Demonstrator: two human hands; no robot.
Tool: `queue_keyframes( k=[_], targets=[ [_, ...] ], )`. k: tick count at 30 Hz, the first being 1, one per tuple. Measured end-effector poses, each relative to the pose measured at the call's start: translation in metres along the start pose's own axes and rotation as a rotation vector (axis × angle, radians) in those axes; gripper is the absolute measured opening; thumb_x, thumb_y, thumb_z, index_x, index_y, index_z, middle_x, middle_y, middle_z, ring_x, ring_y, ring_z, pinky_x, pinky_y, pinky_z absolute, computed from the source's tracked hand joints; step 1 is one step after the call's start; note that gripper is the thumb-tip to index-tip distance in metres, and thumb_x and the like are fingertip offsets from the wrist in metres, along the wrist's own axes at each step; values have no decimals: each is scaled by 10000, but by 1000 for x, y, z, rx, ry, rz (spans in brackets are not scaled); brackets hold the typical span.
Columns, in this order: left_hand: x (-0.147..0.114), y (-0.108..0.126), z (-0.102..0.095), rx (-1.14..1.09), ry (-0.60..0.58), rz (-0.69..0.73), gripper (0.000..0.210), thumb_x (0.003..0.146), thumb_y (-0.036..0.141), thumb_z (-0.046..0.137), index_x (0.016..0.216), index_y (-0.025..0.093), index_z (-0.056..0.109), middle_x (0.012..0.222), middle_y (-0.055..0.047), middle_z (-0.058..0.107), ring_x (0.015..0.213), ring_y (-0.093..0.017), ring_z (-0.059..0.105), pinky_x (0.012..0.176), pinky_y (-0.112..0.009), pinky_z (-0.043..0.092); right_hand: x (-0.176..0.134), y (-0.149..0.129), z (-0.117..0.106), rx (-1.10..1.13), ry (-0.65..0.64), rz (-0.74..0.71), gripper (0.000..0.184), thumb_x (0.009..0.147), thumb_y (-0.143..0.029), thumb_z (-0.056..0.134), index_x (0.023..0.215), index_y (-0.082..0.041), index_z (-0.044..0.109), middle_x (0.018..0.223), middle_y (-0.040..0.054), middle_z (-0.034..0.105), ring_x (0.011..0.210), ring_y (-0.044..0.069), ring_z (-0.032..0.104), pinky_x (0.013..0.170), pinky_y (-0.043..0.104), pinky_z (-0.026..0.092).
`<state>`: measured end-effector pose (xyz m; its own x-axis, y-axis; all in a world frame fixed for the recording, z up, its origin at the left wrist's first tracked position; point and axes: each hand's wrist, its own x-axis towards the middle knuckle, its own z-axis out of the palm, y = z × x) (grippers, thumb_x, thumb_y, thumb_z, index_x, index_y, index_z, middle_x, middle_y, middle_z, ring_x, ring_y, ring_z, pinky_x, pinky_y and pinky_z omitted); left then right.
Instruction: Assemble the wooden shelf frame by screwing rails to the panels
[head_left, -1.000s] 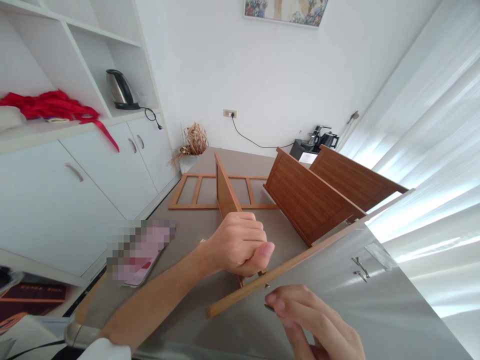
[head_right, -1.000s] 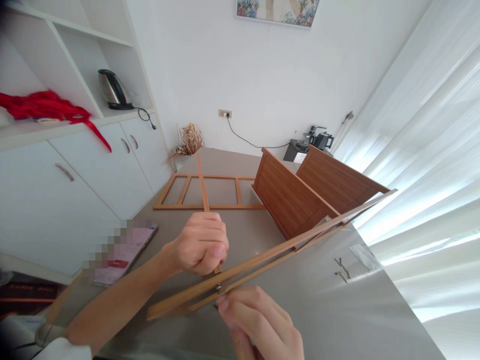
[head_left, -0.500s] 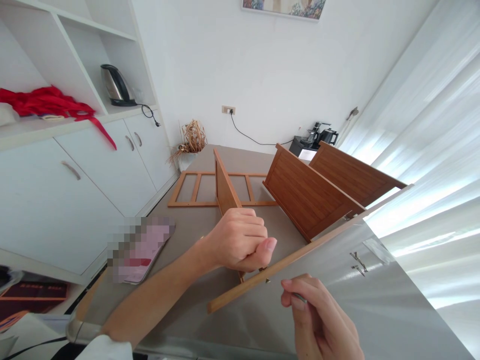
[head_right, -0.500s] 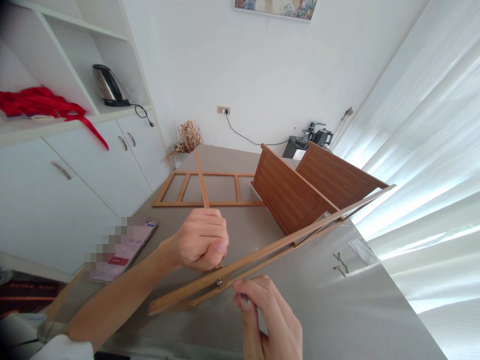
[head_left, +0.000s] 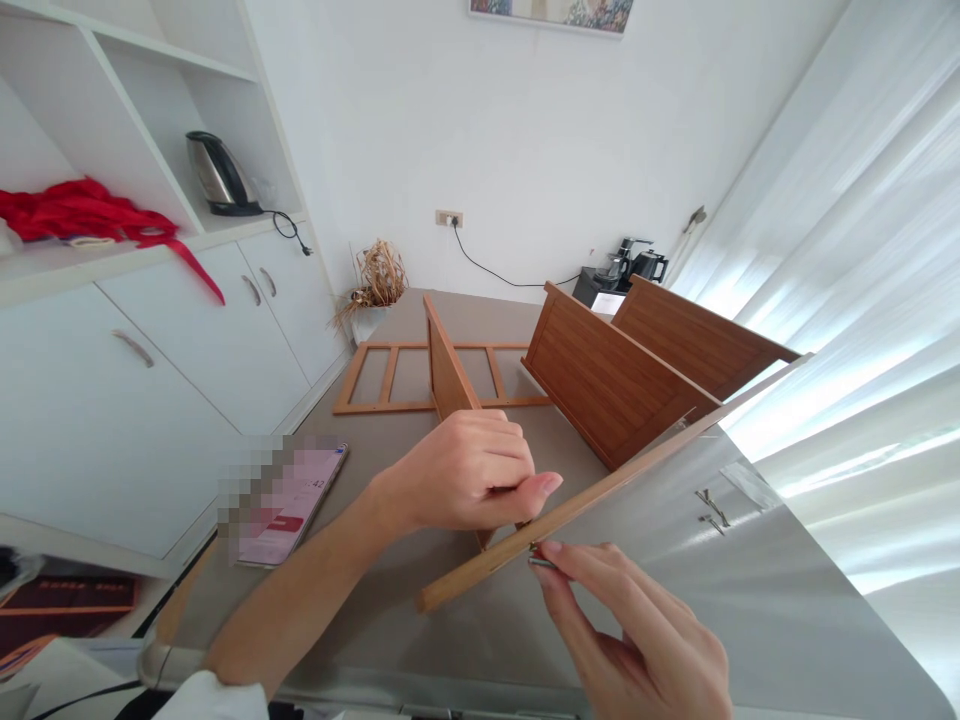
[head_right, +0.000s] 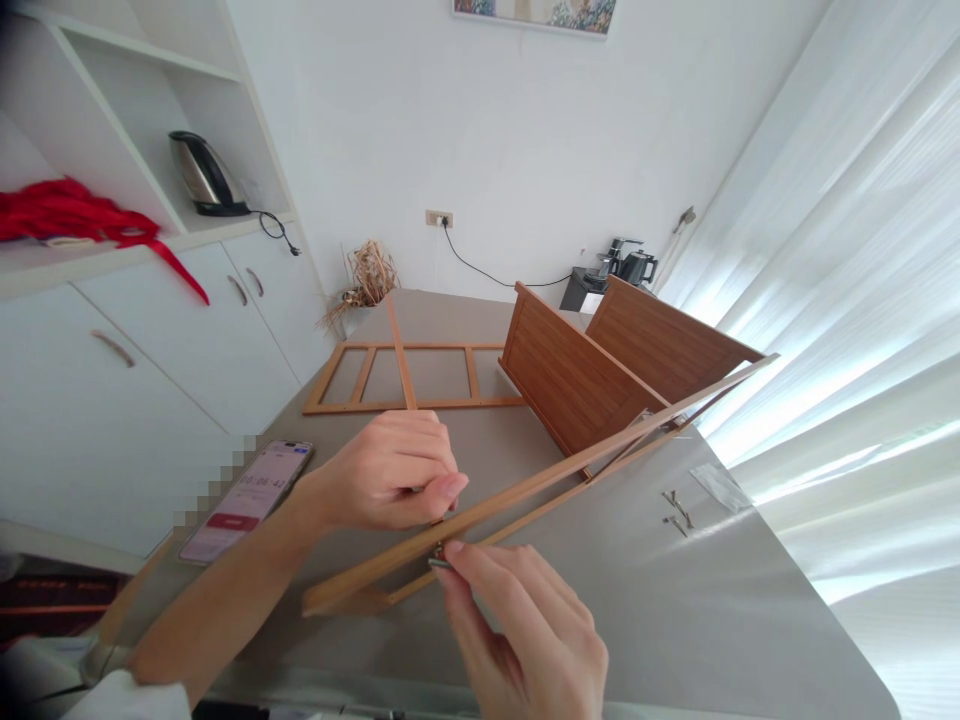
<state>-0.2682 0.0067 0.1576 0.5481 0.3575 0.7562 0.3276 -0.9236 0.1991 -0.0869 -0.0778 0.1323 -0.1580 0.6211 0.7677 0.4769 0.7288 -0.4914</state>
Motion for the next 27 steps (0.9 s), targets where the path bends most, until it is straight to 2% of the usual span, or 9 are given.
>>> queue_keyframes(
  k=[3, 6, 10, 13, 16, 19, 23, 27],
  targets=[
    [1, 2, -5, -27, -39, -15, 353, 957, 201, 526, 605, 182, 556, 542, 19, 608, 560, -111, 546, 638, -282, 417, 2, 1, 2, -16, 13, 10, 178, 819, -71, 675, 919, -217, 694, 771, 11, 718, 615, 121, 671, 607, 194, 569],
    [3, 7, -14, -100, -137, -63, 301, 955, 183, 502, 663, 182, 576, 612, 7, 650, 612, -119, 574, 728, -296, 440, 3, 4, 1, -11, -12, 25, 162, 830, -74, 668, 921, -206, 688, 786, 17, 717, 657, 122, 680, 634, 188, 571],
    [4, 11, -26, -222, -229, -153, 132, 843, 96, 536, 833, 187, 630, 802, -9, 711, 744, -137, 624, 881, -327, 440, 3, 7, -1, 3, -54, 21, 147, 836, -89, 673, 927, -204, 680, 789, 9, 715, 660, 115, 681, 630, 176, 566],
    [4, 12, -35, -294, -279, -181, 186, 819, 85, 557, 940, 197, 643, 879, -12, 718, 828, -151, 647, 972, -350, 423, 3, 8, -1, 8, -62, 17, 160, 834, -81, 672, 934, -205, 675, 788, 8, 713, 663, 117, 681, 629, 180, 565],
    [3, 11, -43, -338, -344, -196, 222, 833, 102, 591, 1015, 214, 652, 940, -11, 727, 910, -164, 654, 1069, -385, 375, 3, 8, -1, 21, -71, 3, 194, 823, -53, 673, 951, -200, 671, 788, 10, 710, 660, 115, 676, 623, 184, 562],
    [1, 9, -48, -359, -404, -204, 264, 837, 102, 636, 1064, 235, 657, 1006, -4, 738, 993, -168, 659, 1174, -421, 260, 3, 8, -2, 50, -71, -17, 240, 806, -23, 679, 974, -194, 668, 784, 12, 707, 652, 117, 670, 616, 193, 560],
    [0, 6, -48, -372, -410, -208, 172, 884, 146, 649, 1026, 241, 669, 989, 3, 752, 975, -149, 672, 1179, -406, 253, 1, 8, -4, 76, -73, -54, 288, 788, 7, 685, 1000, -187, 669, 799, 24, 710, 683, 136, 674, 623, 223, 564],
    [1, 5, -47, -375, -429, -222, 115, 909, 178, 634, 1003, 235, 668, 968, 3, 755, 923, -134, 671, 1156, -383, 271, -4, 5, -3, 3, 40, -20, 291, 773, 37, 693, 963, -183, 686, 771, 19, 693, 647, 123, 646, 588, 228, 534]
  ],
)
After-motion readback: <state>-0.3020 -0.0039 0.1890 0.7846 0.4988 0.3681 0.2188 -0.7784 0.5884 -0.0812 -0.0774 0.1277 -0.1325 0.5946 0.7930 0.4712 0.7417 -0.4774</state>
